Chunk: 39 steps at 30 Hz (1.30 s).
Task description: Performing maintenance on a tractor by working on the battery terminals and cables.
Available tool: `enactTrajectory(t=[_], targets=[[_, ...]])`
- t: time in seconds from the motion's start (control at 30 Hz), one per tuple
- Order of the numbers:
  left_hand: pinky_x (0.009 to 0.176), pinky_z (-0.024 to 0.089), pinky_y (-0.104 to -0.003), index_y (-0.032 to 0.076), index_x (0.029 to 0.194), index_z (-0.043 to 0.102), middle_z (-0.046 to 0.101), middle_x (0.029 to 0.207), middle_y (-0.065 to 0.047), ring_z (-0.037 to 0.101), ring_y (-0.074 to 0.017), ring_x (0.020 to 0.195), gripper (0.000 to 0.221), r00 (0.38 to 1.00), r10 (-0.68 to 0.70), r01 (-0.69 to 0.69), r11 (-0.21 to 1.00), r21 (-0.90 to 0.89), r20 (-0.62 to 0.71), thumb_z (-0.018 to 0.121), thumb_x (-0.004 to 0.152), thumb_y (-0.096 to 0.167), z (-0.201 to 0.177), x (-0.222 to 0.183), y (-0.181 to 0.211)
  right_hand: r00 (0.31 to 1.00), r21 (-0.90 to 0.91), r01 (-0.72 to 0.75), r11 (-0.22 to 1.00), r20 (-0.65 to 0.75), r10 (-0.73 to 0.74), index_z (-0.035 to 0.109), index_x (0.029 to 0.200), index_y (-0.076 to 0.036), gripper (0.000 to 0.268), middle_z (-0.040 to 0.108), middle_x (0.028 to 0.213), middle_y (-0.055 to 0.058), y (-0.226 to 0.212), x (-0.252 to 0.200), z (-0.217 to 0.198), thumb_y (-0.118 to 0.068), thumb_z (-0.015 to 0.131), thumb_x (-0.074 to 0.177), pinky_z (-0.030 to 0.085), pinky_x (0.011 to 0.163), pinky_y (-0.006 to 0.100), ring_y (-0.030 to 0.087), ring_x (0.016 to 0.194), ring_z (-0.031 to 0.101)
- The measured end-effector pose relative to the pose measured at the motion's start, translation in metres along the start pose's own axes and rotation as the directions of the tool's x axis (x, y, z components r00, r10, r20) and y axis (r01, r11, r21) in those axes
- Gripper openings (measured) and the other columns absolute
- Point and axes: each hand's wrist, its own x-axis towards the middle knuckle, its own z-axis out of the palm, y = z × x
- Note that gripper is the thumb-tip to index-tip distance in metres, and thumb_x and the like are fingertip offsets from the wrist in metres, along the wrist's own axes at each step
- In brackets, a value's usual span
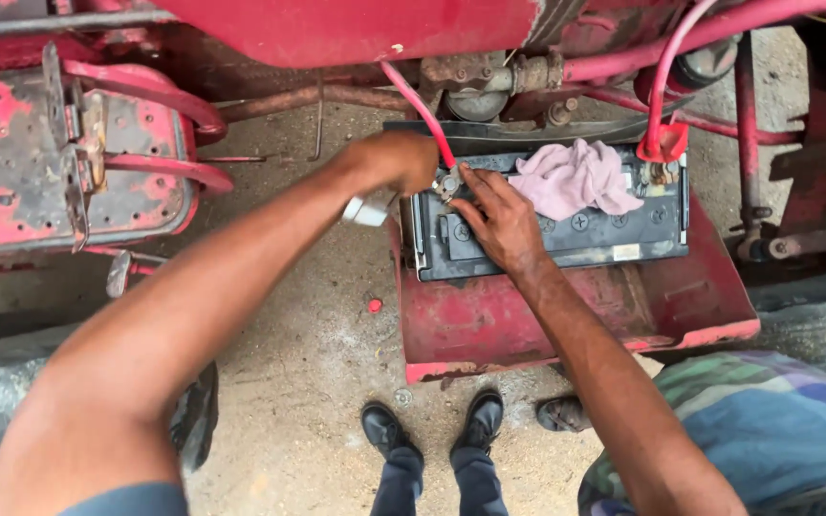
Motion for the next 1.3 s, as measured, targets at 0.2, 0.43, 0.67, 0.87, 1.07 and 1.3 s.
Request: enactTrajectory(t=[0.2, 0.43, 0.67, 0.87, 1.07, 1.3], targets=[[0.08, 0.057, -0.051, 0.007, 0.102, 0.077, 0.073, 0.095, -0.019, 0.072, -0.0372, 0.093, 0.024, 0.998, -0.019, 0.014, 0.996, 0.089, 0.058, 0.067, 0.081, 0.01, -0.002, 0.01, 0.01, 0.999, 0.014, -0.03, 0.999, 0.014, 0.03, 0.062, 0.14, -0.004, 0.052, 0.068, 0.12, 0.015, -0.002, 0.003, -0.003, -0.014, 0.081, 0.092, 0.059, 0.083, 0.04, 0.034, 0.1, 0.071], [0.082, 0.057, -0.053, 0.006, 0.099, 0.076, 0.071, 0.087, -0.024, 0.071, -0.0428, 0.089, 0.02, 0.981, 0.118, -0.104, 0.99, 0.093, -0.153, 0.065, 0.082, 0.009, 0.006, -0.021, 0.01, 1.0, -0.019, 0.025, 1.0, -0.005, -0.025, 0.062, 0.138, -0.002, 0.051, 0.068, 0.12, 0.016, 0.003, 0.003, 0.001, -0.014, 0.08, 0.092, 0.059, 0.086, 0.04, 0.035, 0.103, 0.07], [0.064, 0.057, -0.056, 0.002, 0.124, 0.058, 0.068, 0.075, -0.026, 0.071, -0.0455, 0.075, 0.04, 0.94, 0.149, -0.139, 0.989, 0.054, -0.306, 0.06, 0.083, 0.002, 0.025, -0.061, 0.014, 1.0, -0.053, 0.025, 0.998, -0.005, -0.025, 0.063, 0.138, -0.001, 0.052, 0.068, 0.118, 0.017, 0.002, 0.003, -0.001, -0.015, 0.081, 0.092, 0.059, 0.084, 0.041, 0.035, 0.1, 0.07], [0.063, 0.058, -0.053, 0.005, 0.114, 0.052, 0.068, 0.088, -0.026, 0.07, -0.045, 0.073, 0.036, 0.865, 0.22, -0.227, 0.973, 0.04, -0.452, 0.061, 0.079, 0.0, 0.041, -0.072, 0.005, 1.0, -0.057, 0.012, 0.998, 0.002, -0.012, 0.062, 0.138, -0.001, 0.053, 0.069, 0.117, 0.017, 0.001, 0.003, 0.001, -0.017, 0.081, 0.092, 0.059, 0.082, 0.041, 0.034, 0.098, 0.071], [0.059, 0.057, -0.051, 0.013, 0.119, 0.053, 0.066, 0.093, -0.019, 0.072, -0.0396, 0.075, 0.04, 0.798, 0.182, -0.182, 0.982, 0.058, -0.574, 0.062, 0.082, 0.0, 0.074, -0.059, -0.002, 0.998, -0.075, 0.045, 0.996, -0.041, -0.048, 0.062, 0.138, -0.002, 0.053, 0.069, 0.116, 0.016, 0.005, 0.003, 0.001, -0.016, 0.082, 0.091, 0.059, 0.086, 0.041, 0.033, 0.101, 0.07], [0.062, 0.056, -0.049, 0.01, 0.115, 0.055, 0.068, 0.088, -0.015, 0.071, -0.0374, 0.079, 0.022, 0.694, 0.056, -0.092, 0.996, -0.012, -0.718, 0.056, 0.093, 0.007, 0.071, -0.07, -0.005, 0.995, 0.062, -0.097, 0.993, 0.044, 0.095, 0.06, 0.138, -0.001, 0.052, 0.065, 0.123, 0.017, -0.013, 0.007, -0.007, -0.015, 0.077, 0.091, 0.058, 0.08, 0.038, 0.031, 0.091, 0.069]])
